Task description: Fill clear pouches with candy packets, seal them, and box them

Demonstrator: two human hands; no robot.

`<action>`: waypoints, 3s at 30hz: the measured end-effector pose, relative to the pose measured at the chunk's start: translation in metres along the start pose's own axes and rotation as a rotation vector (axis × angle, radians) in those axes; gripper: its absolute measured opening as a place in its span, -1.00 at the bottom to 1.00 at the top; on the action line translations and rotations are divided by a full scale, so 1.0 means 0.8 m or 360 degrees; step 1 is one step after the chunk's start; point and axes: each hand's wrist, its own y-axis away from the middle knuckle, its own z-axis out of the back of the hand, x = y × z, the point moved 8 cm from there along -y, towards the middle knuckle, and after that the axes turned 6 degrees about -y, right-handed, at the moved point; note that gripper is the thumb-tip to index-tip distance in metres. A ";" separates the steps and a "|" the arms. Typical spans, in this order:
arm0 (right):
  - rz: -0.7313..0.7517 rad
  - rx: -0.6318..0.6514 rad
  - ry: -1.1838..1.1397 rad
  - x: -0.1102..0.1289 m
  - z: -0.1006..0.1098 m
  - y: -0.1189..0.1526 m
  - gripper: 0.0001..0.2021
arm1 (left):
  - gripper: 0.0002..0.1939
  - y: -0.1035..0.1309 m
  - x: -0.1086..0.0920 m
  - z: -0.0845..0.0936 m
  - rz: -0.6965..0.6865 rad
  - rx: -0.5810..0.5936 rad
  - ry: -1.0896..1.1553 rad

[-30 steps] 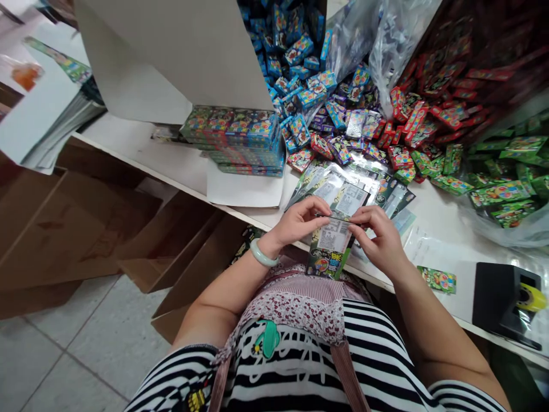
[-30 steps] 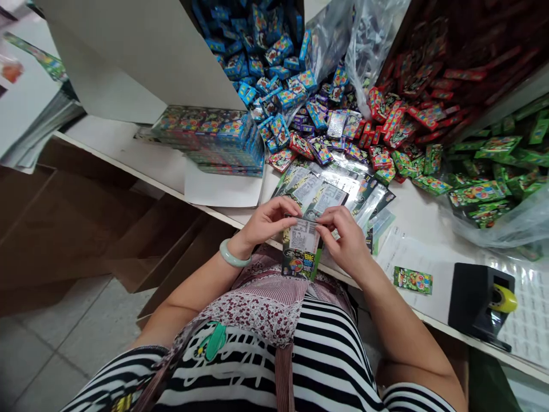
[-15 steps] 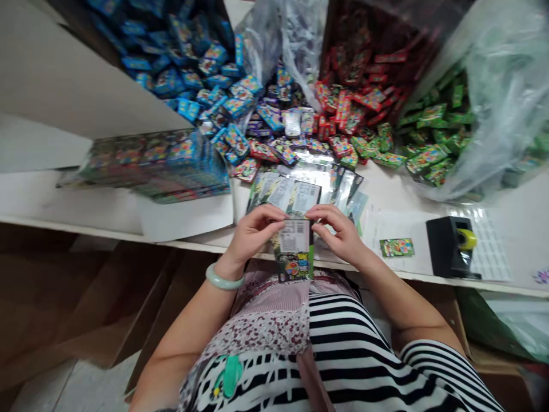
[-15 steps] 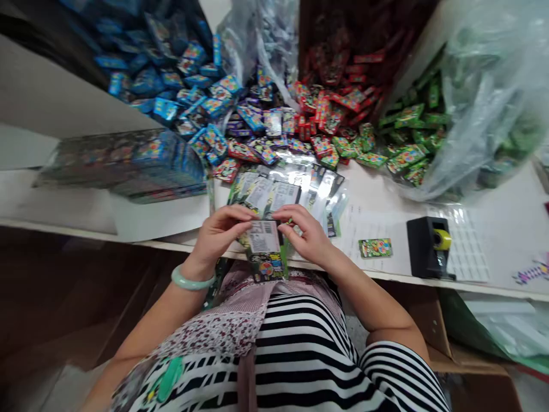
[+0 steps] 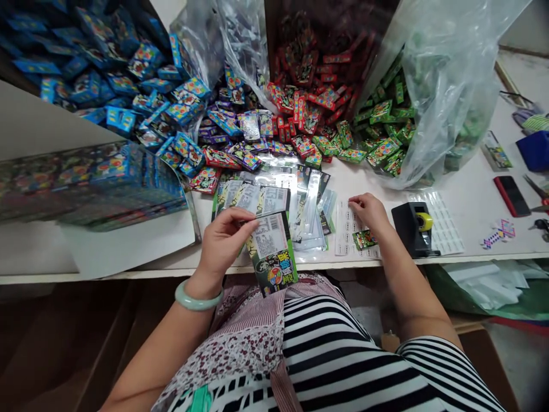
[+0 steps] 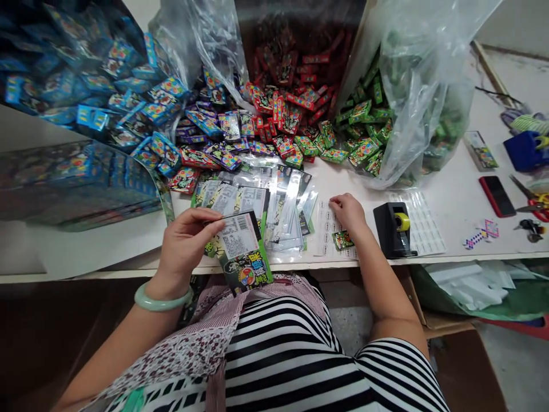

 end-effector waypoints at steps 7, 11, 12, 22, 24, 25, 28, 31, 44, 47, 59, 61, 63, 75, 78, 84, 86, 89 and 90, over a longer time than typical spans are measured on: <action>-0.0130 0.0059 -0.0184 -0.023 -0.011 0.001 -0.83 | -0.82 0.001 0.004 -0.001 0.0019 0.0064 -0.0049; -0.0106 0.0049 -0.0188 -0.025 -0.009 -0.002 -0.73 | -0.81 0.003 0.006 -0.002 0.0019 0.0062 -0.0028; -0.0070 0.0050 -0.0145 -0.020 -0.008 -0.002 -0.72 | -0.81 0.003 0.006 -0.002 0.0019 0.0062 -0.0032; -0.0203 0.0044 -0.0458 -0.024 -0.006 -0.006 -0.84 | -0.80 0.005 0.011 0.002 0.0009 0.0077 0.0007; -0.0263 0.0064 -0.0578 -0.030 -0.003 -0.003 -0.77 | -0.78 0.005 0.011 0.000 -0.0004 0.0081 0.0006; -0.0265 0.0063 -0.0618 -0.029 0.000 -0.003 -0.74 | -0.77 0.005 0.010 -0.001 -0.0016 0.0084 0.0008; -0.0210 0.0060 -0.0742 -0.017 0.007 -0.002 -0.70 | -0.78 0.006 0.006 -0.005 -0.0063 0.0104 0.0026; -0.0147 0.0195 -0.0599 -0.001 0.000 -0.005 -0.72 | -0.80 0.008 0.003 -0.005 -0.0074 0.0122 0.0027; 0.0428 0.0502 -0.0744 0.177 0.009 0.040 -0.78 | -0.79 0.011 0.006 -0.008 -0.0023 0.0144 0.0028; 0.0754 0.0842 -0.0809 0.275 -0.012 0.067 -0.83 | -0.83 0.013 0.001 -0.012 -0.0041 0.0179 0.0023; 0.0959 0.1151 -0.0420 0.355 -0.097 0.060 -0.93 | -0.82 0.017 0.009 0.001 -0.0066 0.0168 0.0093; 0.0943 0.1168 -0.0377 0.356 -0.102 0.058 -0.92 | -0.82 0.017 0.012 0.002 -0.0066 0.0155 0.0084; 0.0930 0.1178 -0.0334 0.356 -0.105 0.056 -0.90 | -0.80 0.017 0.014 0.003 -0.0069 0.0145 0.0073; 0.0912 0.1089 -0.0261 0.356 -0.101 0.057 -0.92 | -0.67 0.018 0.011 -0.002 -0.0043 -0.0105 0.0035; 0.0897 0.1070 -0.0271 0.353 -0.100 0.059 -0.92 | -0.75 0.018 0.007 -0.004 -0.0064 -0.0157 -0.0015; 0.0696 0.1100 -0.0500 0.341 -0.117 0.048 -0.93 | -0.79 0.021 0.004 0.001 -0.0190 -0.0156 -0.0140; 0.0467 0.1262 -0.0645 0.331 -0.133 0.046 -0.90 | -0.78 0.025 0.002 0.005 -0.0224 -0.0175 -0.0228; 0.0024 0.1652 -0.0871 0.316 -0.159 0.061 -0.84 | -0.75 0.026 -0.005 0.006 -0.0262 -0.0144 -0.0350; -0.0090 0.1746 -0.0930 0.314 -0.165 0.067 -0.79 | -0.75 0.024 -0.007 0.003 -0.0257 -0.0102 -0.0385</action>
